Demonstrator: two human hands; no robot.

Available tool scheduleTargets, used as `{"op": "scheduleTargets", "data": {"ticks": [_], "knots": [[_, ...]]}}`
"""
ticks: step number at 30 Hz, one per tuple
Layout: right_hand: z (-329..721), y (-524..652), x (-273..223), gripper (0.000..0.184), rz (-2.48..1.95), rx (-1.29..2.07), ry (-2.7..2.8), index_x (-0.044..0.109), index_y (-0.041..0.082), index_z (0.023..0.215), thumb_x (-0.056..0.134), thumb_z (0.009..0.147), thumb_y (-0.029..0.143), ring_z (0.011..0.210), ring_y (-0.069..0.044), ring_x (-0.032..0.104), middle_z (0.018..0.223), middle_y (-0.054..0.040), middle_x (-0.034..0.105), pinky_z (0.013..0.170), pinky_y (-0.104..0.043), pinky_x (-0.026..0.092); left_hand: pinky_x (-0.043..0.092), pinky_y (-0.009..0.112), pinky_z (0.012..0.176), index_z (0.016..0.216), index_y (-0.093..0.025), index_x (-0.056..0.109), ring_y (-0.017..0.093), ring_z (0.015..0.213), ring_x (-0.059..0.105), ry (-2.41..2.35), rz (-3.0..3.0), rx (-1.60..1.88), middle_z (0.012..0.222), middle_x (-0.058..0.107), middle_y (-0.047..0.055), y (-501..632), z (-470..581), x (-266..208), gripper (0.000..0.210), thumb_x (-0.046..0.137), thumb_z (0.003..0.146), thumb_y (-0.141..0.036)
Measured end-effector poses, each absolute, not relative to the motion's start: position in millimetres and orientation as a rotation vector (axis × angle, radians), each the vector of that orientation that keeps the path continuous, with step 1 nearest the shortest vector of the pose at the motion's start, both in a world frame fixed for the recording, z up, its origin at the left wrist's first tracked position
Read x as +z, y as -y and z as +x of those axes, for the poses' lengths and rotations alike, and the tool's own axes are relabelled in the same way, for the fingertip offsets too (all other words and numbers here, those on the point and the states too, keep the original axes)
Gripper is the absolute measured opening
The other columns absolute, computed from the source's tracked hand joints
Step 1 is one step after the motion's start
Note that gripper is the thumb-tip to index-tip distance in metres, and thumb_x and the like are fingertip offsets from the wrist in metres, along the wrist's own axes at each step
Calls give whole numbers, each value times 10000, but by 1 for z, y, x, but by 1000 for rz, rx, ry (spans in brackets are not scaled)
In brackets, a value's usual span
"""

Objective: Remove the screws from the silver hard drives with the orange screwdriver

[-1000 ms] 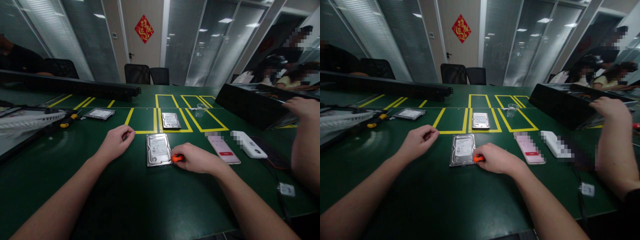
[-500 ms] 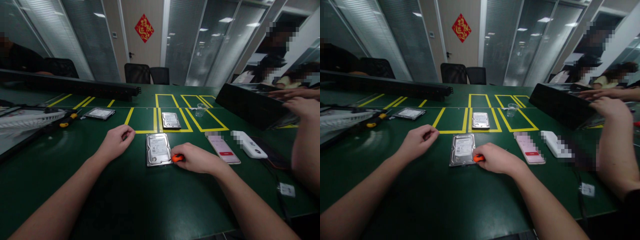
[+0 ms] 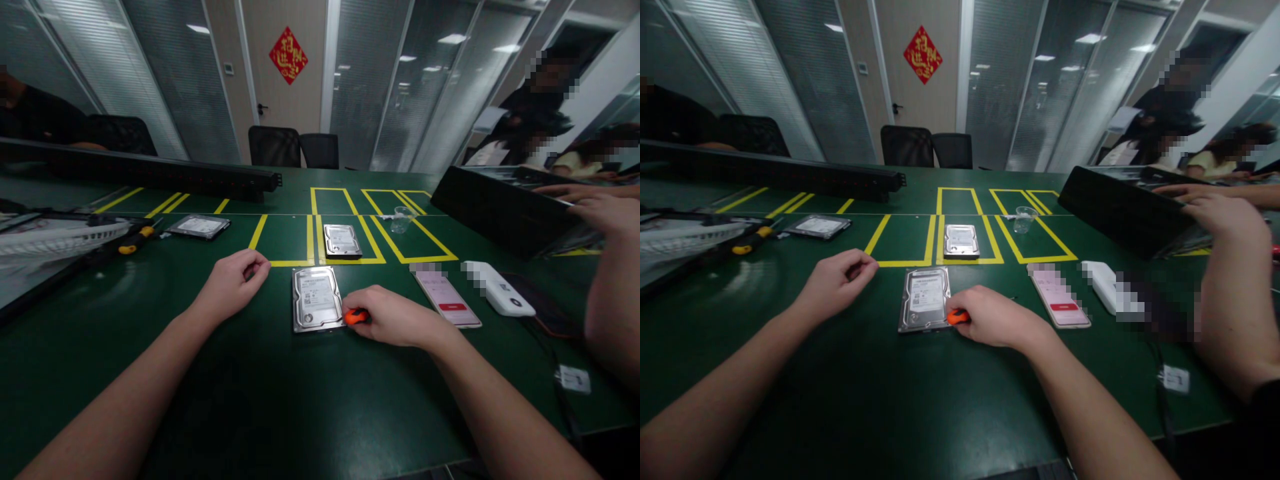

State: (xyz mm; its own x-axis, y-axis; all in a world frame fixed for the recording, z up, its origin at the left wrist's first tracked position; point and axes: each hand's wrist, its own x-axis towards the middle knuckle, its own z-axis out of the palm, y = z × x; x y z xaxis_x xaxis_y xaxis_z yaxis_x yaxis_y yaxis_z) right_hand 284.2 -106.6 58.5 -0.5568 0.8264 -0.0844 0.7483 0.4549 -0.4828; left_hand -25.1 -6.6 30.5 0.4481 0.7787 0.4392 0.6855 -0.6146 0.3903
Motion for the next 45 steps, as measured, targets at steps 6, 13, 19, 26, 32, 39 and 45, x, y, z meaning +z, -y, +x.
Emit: {"op": "scheduleTargets", "data": {"ticks": [6, 13, 19, 26, 32, 39, 45], "knots": [[288, 111, 70, 137, -1226, 673, 2215, 674, 196, 882, 707, 909, 326, 763, -170, 566, 855, -23, 652, 700, -307, 405, 383, 288, 620, 905, -185, 655, 164, 673, 528, -1273, 2520, 863, 768, 601, 10, 4, -26, 27, 242, 521, 989, -369], [277, 115, 70, 399, -663, 1024, 1289, 619, 235, 845, 380, 1040, 488, 584, -166, 418, 661, -5, 500, 574, -323, 339, 443, 277, 648, 1193, -214, 630, 175, 726, 580, -1073, 2449, 433, 848, 615, 7, 5, -22, 22, 304, 574, 911, -312], [260, 115, 65, 430, -605, 1199, 1149, 528, 242, 765, 361, 1034, 533, 484, -124, 300, 633, 21, 428, 500, -298, 230, 482, 293, 722, 1443, -275, 512, 205, 852, 628, -1035, 2408, 304, 1026, 630, 36, 7, -22, 17, 609, 615, 842, -273], [255, 116, 60, 381, -587, 1204, 1171, 512, 243, 767, 407, 1013, 514, 495, -126, 298, 636, 22, 433, 518, -306, 249, 475, 302, 736, 1485, -286, 488, 212, 864, 622, -1008, 2409, 280, 1029, 619, 40, 9, -17, 14, 666, 616, 832, -273], [256, 113, 58, 365, -587, 1249, 1151, 521, 237, 765, 429, 1004, 497, 493, -122, 284, 634, 20, 435, 513, -305, 220, 472, 298, 743, 1485, -291, 487, 215, 885, 621, -1013, 2413, 263, 1058, 623, 49, 10, -16, 15, 655, 615, 842, -283], [254, 113, 56, 349, -597, 1252, 1162, 522, 237, 763, 435, 1001, 477, 495, -122, 282, 635, 19, 434, 507, -310, 214, 470, 298, 738, 1482, -292, 501, 217, 878, 622, -1005, 2423, 266, 1059, 631, 51, 11, -15, 16, 664, 617, 828, -282], [254, 112, 56, 339, -608, 1236, 1190, 513, 246, 772, 441, 1001, 486, 494, -124, 289, 645, 17, 433, 501, -307, 226, 479, 304, 741, 1476, -294, 514, 222, 879, 628, -1012, 2418, 270, 1061, 637, 54, 10, -15, 16, 656, 617, 828, -291]]}}
